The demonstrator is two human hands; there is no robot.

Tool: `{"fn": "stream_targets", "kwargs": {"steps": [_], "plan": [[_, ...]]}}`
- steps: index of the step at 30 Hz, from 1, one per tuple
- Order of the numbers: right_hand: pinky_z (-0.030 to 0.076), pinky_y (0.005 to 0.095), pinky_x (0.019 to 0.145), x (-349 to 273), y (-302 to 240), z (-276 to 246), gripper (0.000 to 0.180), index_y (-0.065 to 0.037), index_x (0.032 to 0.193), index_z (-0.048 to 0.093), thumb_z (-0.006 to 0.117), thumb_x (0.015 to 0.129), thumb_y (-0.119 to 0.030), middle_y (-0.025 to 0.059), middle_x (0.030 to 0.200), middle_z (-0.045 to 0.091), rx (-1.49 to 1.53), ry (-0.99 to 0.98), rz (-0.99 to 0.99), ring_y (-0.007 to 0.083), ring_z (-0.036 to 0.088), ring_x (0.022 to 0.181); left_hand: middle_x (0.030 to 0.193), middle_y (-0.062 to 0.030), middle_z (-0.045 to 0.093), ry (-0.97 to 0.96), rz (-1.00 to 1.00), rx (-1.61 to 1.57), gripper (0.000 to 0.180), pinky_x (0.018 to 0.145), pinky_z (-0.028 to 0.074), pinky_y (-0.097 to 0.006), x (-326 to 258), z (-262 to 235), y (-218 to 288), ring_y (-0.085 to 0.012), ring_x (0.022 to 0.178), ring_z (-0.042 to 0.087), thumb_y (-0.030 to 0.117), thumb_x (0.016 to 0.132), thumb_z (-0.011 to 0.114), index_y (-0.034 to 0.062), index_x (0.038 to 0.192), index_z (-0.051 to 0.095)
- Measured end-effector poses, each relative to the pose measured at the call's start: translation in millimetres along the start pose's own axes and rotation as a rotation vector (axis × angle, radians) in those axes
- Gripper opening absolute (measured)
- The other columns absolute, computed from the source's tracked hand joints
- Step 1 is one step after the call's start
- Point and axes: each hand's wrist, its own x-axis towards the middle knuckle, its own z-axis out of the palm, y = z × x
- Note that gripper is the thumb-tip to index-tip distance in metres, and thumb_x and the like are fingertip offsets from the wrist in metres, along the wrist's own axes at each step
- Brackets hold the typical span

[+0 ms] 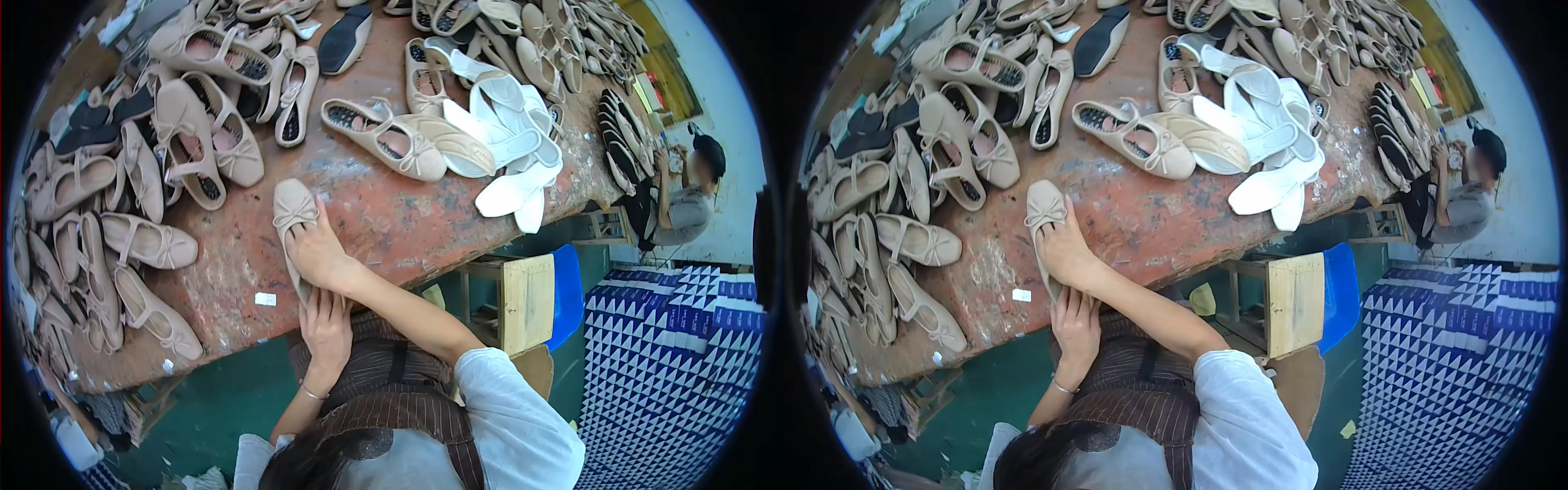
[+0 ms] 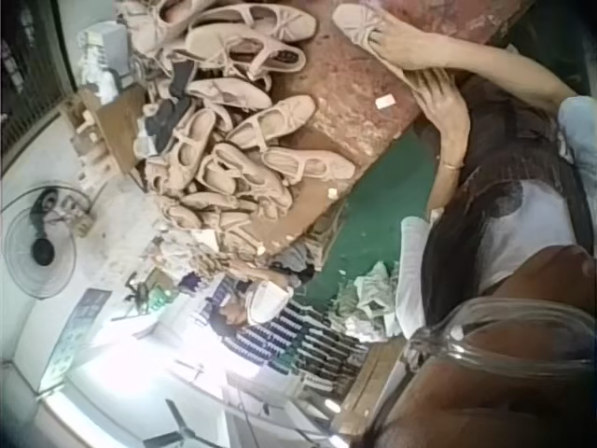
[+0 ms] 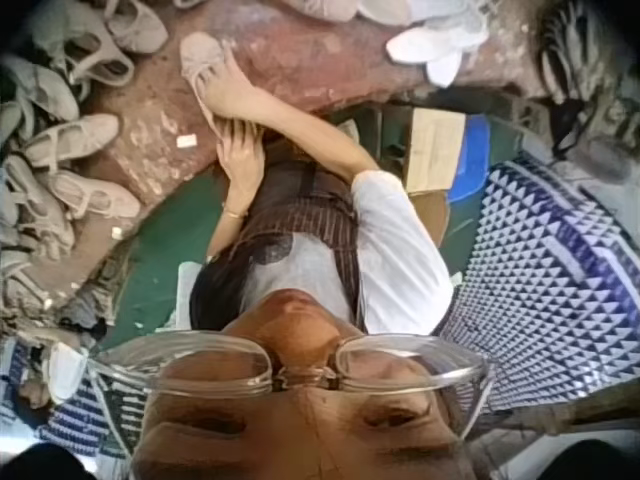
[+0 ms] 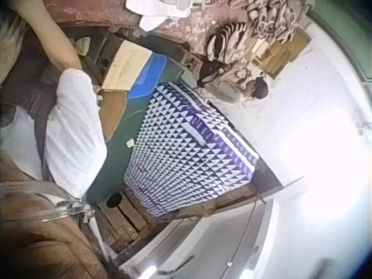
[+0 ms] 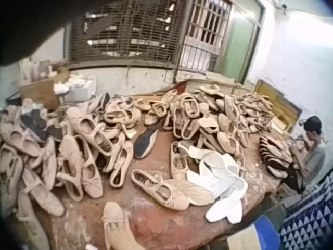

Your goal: The person inserts white insoles into shoes by hand, pressing and smoothing them into place. They periodically reach into a box for more insoles and set the finished shoes aside to continue the process.

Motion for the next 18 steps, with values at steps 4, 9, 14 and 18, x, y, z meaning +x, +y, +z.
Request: {"fn": "stream_targets", "kwargs": {"steps": [4,9,14,18], "plan": [[0.045,0.0412,0.106,-66.7,69.3,-85.6,0.035,0.000,0.111,0.072,0.058,0.079,0.004,0.0128,0.106,0.073,1.131,0.224,-0.317,0.0298,0.066,0.113,0.116,-0.0238,0.067,0.172,-0.122,-0.211,0.025,0.101,0.047,-0.044,-0.6,-80.7,-33.8,-0.0378,0.114,0.061,0.008,0.084,0.071,-0.0039,0.106,0.071],[0.034,0.0517,0.110,-114.1,238.2,-99.8,0.037,-0.002,0.122,0.064,0.063,0.084,-0.006,0.0206,0.115,0.065,0.089,0.739,0.461,0.0370,0.057,0.118,0.105,-0.0163,0.066,0.534,-0.022,0.260,0.026,0.096,0.047,-0.043,23.5,-250.6,-187.4,-0.0304,0.097,0.063,0.009,0.094,0.058,-0.0057,0.116,0.062],[0.036,0.0539,0.104,-102.0,253.2,-109.6,0.029,-0.002,0.102,0.068,0.072,0.077,-0.016,0.0198,0.090,0.068,0.116,0.405,0.589,0.0381,0.065,0.095,0.130,-0.0143,0.061,0.842,0.025,0.696,0.040,0.108,0.037,-0.041,216.3,-321.0,-98.9,-0.0328,0.123,0.054,0.000,0.088,0.060,0.0010,0.128,0.061],[0.048,0.0413,0.061,-112.8,243.3,-157.1,0.023,0.003,0.094,0.061,0.072,0.079,-0.011,0.0211,0.073,0.064,0.472,0.440,0.547,0.0327,0.065,0.068,0.124,-0.0191,0.062,0.339,0.302,0.203,0.037,0.100,0.046,-0.038,403.9,-200.5,-61.1,-0.0357,0.116,0.059,0.004,0.082,0.065,-0.0001,0.119,0.063]]}}
